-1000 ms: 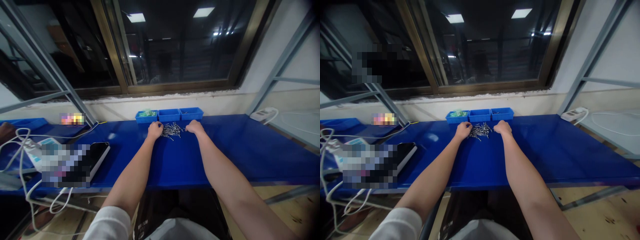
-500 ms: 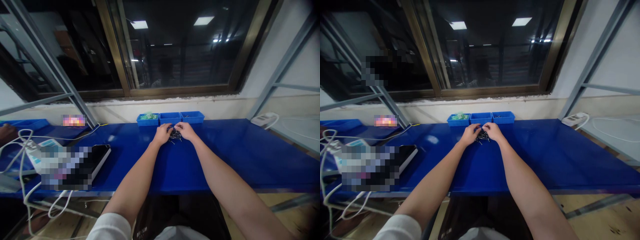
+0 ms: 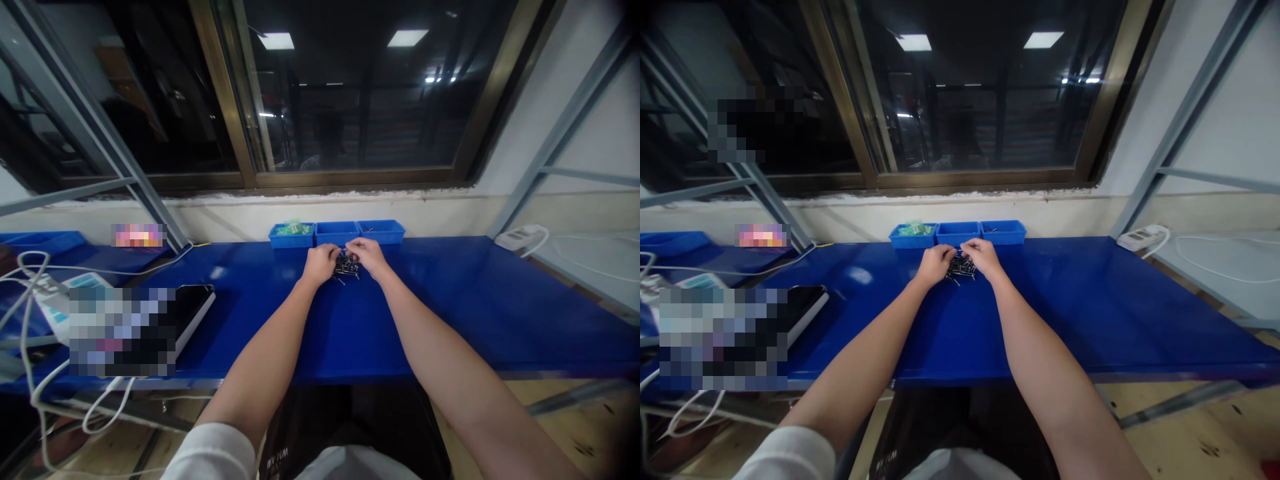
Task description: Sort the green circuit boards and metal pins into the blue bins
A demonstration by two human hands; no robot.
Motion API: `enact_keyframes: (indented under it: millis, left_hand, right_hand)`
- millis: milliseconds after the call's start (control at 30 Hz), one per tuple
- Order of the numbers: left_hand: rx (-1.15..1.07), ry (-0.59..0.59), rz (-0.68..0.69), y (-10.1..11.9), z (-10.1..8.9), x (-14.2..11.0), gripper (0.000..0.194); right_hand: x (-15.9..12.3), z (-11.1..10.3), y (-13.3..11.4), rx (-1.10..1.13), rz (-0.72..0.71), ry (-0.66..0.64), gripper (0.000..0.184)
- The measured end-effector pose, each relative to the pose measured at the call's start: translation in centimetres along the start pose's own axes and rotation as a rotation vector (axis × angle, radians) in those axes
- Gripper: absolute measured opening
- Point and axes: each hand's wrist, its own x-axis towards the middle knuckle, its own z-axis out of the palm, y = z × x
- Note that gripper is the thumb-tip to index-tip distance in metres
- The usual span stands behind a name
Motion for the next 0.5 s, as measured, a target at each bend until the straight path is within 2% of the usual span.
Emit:
enact_keyframes:
  millis: [167, 233, 367, 500]
  left_hand:
    - [-0.055, 0.011, -0.003, 0.1, 0.3, -0.1, 0.029]
    - [-0.095, 0.026, -0.018, 0.2, 0.4, -0.1, 0.029]
    - [-0.121, 0.099, -0.145, 0.0, 0.5, -0.1, 0.04]
    - [-0.069, 0.098, -0.274, -0.9, 0.6, 0.0, 0.038]
  right_hand:
    - [0.2, -0.1, 0.3, 0.104, 0.008, 0.008, 0.023]
    - [0.4, -0.1, 0.5, 0.092, 0.004, 0.049, 0.021]
    - [0.8, -0.7, 0.6, -0.131, -0.059, 0.253, 0.023]
    - [1.4, -2.2, 0.9, -0.362, -0.062, 0.402, 0.026]
